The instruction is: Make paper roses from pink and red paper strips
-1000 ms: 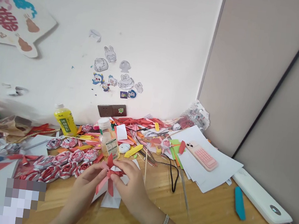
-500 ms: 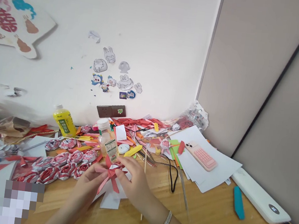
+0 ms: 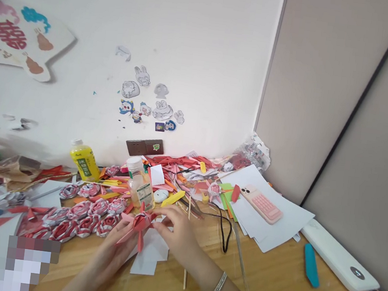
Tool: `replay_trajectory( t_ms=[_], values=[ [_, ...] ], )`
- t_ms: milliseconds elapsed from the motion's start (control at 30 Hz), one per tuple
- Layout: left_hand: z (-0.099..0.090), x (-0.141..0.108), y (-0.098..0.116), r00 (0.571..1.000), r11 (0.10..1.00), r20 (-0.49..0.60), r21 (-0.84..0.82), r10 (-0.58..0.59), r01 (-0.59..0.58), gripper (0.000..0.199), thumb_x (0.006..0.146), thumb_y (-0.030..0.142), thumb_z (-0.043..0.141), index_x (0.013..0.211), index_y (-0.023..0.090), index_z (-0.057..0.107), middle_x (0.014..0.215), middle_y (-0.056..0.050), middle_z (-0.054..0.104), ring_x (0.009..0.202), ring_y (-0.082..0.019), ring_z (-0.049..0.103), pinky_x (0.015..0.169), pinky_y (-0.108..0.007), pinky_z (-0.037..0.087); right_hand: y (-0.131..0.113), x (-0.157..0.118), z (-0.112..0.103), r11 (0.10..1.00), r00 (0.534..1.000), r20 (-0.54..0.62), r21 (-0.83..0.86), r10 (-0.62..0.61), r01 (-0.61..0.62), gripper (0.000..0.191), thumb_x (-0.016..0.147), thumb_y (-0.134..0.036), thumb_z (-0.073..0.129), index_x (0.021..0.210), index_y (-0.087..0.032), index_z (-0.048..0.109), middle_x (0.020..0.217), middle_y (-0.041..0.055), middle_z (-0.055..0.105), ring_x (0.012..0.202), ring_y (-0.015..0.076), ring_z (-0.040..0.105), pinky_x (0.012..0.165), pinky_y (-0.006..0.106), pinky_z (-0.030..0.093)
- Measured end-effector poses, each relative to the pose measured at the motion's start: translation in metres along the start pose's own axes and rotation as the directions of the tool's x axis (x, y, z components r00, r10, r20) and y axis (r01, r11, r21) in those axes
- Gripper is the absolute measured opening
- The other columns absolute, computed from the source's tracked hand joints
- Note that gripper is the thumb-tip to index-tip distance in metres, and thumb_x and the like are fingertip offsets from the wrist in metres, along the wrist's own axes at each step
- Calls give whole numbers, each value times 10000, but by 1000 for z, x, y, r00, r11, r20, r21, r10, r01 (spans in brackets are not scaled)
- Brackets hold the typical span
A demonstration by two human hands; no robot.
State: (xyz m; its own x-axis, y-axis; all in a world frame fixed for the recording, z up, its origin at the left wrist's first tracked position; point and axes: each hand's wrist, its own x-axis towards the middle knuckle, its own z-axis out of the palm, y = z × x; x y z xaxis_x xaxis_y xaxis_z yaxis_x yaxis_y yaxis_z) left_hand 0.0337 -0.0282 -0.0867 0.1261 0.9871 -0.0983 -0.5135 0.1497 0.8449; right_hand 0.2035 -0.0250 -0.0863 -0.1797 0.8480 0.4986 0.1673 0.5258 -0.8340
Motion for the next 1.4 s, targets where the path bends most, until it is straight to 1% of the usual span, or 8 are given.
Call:
replay_trajectory(
  t_ms=[133, 233, 333, 433, 500, 1233, 1333, 1400],
  values=[
    [-3, 4, 3, 999, 997, 1, 70, 36, -36, 384, 627, 398, 770, 915, 211, 596, 913, -24, 688, 909, -205, 644, 782, -311, 508, 4, 1, 1, 999, 994, -103, -38, -41, 37, 73, 792, -193, 628, 853, -212, 663, 888, 38, 601, 784, 158, 598, 682, 275, 518],
    [-6, 6, 3, 963, 910, -51, 344, 264, -231, 421, 697, 495, 672, 1017, 245, 562, 997, -44, 644, 996, -252, 599, 801, -379, 493, 4, 0, 1, 985, 983, -157, -155, -98, 73, 63, 812, -172, 599, 802, -203, 652, 858, 39, 592, 843, 178, 587, 740, 300, 501],
    [-7, 3, 2, 887, 688, -19, 639, 461, -344, 479, 604, 440, 757, 1019, 246, 616, 1008, -61, 613, 999, -278, 555, 852, -390, 446, 3, -3, 2, 964, 980, -135, -240, -146, 111, 104, 831, -143, 565, 809, -203, 647, 884, 45, 585, 875, 184, 578, 783, 319, 488],
    [-3, -4, -1, 840, 366, 165, 844, 517, -391, 488, 610, 390, 754, 1066, 254, 646, 1000, -80, 621, 963, -300, 561, 866, -414, 426, 0, -6, 6, 952, 980, -84, -266, -181, 153, 110, 830, -120, 568, 832, -201, 643, 921, 51, 577, 899, 184, 575, 802, 324, 486],
    [-1, -7, -4, 819, 279, 229, 863, 525, -421, 415, 674, 381, 701, 1069, 263, 654, 1027, -91, 611, 974, -299, 567, 856, -409, 440, -1, -7, 9, 951, 979, -65, -256, -193, 171, 114, 832, -116, 568, 845, -202, 643, 952, 54, 570, 920, 182, 577, 819, 324, 486],
    [-6, -6, -11, 794, 283, 358, 797, 490, -534, 150, 810, 298, 573, 875, 249, 699, 1007, -98, 673, 975, -257, 611, 849, -339, 474, 0, -5, 7, 995, 993, -84, -74, -79, 73, 131, 825, -153, 589, 709, -192, 636, 953, 57, 616, 963, 182, 588, 843, 326, 480],
    [-5, -8, -11, 773, 221, 414, 796, 480, -563, 149, 816, 284, 570, 891, 246, 694, 1011, -100, 676, 953, -245, 625, 823, -319, 494, 2, -3, 4, 998, 998, -57, 65, 14, -11, 66, 808, -250, 623, 845, -197, 634, 998, 59, 612, 863, 169, 616, 744, 297, 516],
    [-5, -9, -11, 763, 186, 445, 795, 468, -578, 150, 816, 274, 573, 910, 246, 686, 1017, -97, 679, 938, -236, 636, 800, -303, 509, 3, -2, 0, 977, 994, -24, 185, 111, -104, 298, 782, -353, 653, 1034, -206, 593, 1052, 63, 599, 767, 149, 623, 699, 294, 522]
  ],
)
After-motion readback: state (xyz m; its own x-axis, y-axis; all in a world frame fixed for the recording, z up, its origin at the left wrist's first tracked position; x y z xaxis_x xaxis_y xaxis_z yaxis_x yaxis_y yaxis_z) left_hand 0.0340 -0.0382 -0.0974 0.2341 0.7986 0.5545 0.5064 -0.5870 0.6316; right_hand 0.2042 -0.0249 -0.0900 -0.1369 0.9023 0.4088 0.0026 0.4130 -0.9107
